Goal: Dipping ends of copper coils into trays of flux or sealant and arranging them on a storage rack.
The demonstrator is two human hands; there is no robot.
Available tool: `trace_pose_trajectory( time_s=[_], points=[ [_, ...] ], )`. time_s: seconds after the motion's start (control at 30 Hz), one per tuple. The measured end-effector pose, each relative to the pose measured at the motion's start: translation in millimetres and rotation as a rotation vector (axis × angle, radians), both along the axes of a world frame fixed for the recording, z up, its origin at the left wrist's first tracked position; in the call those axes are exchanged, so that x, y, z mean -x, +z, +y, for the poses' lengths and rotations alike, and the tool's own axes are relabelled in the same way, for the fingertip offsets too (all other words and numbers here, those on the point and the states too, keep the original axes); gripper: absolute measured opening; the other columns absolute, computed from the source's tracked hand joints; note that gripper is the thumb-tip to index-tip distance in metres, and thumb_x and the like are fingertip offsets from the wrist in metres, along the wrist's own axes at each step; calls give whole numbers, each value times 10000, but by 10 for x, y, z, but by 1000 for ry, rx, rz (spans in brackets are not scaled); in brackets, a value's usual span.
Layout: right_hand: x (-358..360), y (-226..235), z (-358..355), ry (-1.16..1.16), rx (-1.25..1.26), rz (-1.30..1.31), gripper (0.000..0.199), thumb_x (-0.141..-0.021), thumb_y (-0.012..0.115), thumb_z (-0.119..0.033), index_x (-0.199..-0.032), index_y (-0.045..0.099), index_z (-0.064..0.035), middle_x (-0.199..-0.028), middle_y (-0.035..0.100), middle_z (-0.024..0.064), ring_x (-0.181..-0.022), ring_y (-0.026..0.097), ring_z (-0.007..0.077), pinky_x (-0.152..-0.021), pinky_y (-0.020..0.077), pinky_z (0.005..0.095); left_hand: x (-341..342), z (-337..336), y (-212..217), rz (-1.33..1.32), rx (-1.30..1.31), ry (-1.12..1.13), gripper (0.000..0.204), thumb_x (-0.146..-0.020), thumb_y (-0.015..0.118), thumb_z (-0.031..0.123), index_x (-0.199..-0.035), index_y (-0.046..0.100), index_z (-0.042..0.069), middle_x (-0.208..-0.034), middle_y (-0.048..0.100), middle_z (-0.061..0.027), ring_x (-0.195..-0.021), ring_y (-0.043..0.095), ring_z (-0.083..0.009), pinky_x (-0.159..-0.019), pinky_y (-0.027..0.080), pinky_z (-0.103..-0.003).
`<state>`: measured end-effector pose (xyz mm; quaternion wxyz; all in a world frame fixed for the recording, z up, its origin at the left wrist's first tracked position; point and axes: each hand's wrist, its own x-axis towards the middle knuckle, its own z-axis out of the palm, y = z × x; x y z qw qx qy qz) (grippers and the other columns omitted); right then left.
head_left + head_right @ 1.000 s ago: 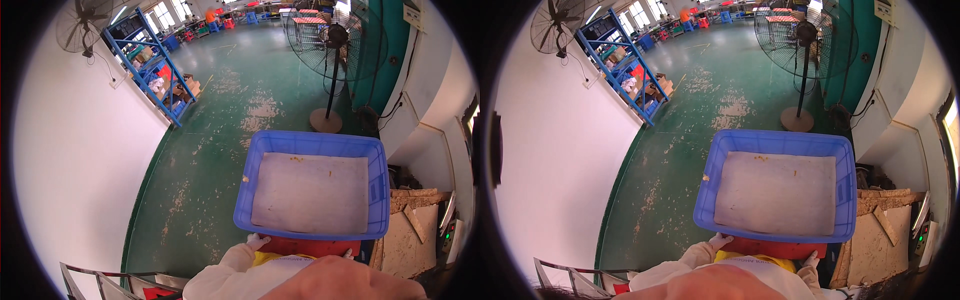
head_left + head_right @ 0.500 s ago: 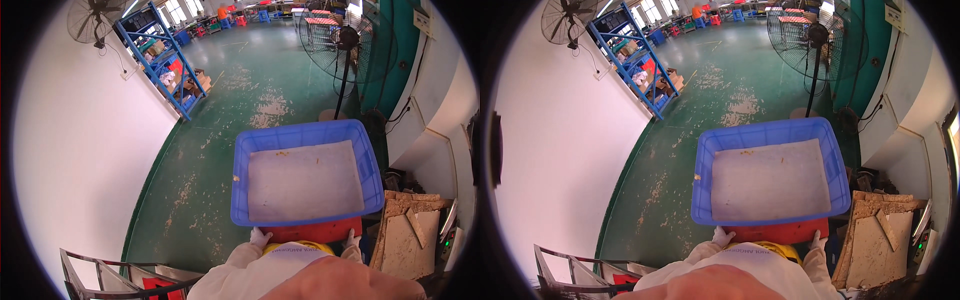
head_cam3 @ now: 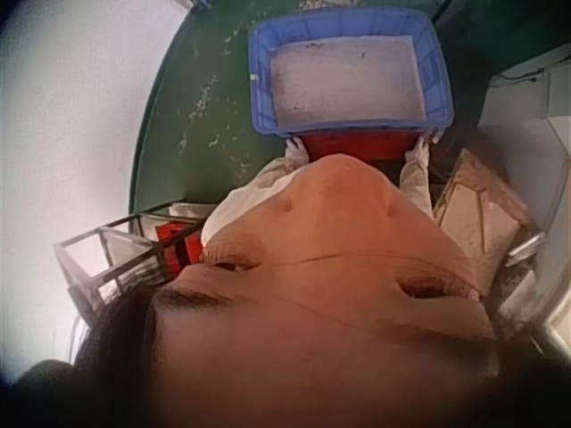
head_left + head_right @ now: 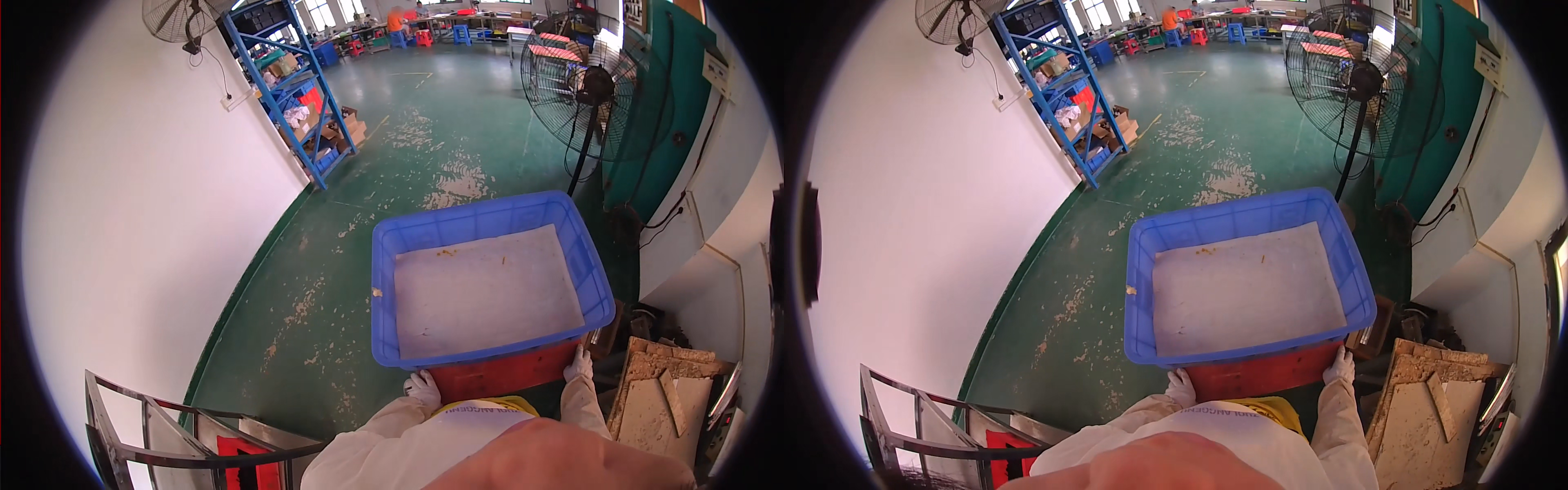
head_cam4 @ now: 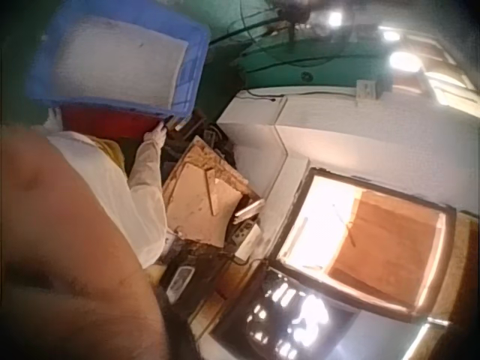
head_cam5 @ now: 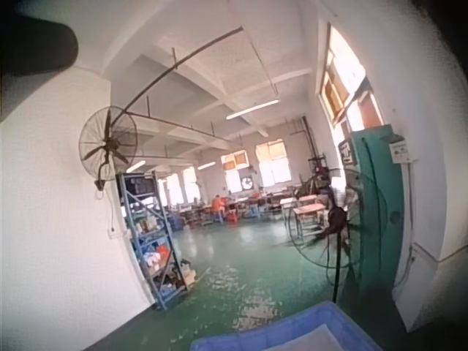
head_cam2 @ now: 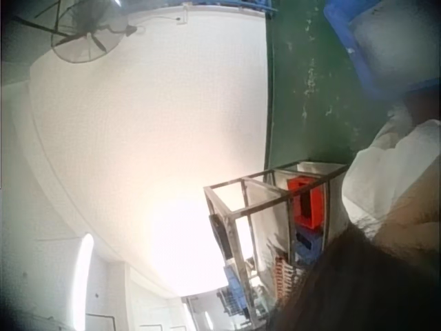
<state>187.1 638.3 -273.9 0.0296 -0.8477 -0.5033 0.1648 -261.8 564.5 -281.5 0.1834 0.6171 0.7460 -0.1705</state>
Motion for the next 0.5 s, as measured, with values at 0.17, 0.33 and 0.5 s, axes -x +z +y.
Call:
trace_pose_trajectory(
  time_s=[0.17,0.33,0.5],
  points=[
    [230,263,260,180,208,-151,1023,-768,742,-147,-1597,147,-214,-1570,264,169,-1361,413,366,-1125,390,417,-30,-33,-491,-82,-274,228,1067,-853,668,356,-1546,-13,-85,-1542,142,-428,-1407,197,-621,-1110,240,-683],
    [245,-126,586,59,298,-341,944,-918,646,-109,-1617,30,-259,-1421,368,190,-1238,487,311,-1021,462,382,-153,48,-403,-205,-188,309,1106,-835,687,373,-1558,-32,-54,-1580,50,-390,-1440,115,-607,-1127,205,-699],
    [46,-136,825,83,337,-312,875,-976,582,-129,-1617,4,-276,-1302,482,158,-1153,562,288,-970,494,381,-245,136,-518,-115,-103,313,1179,-808,721,436,-1565,-57,-23,-1588,51,-373,-1449,90,-593,-1121,215,-697]
  ],
)
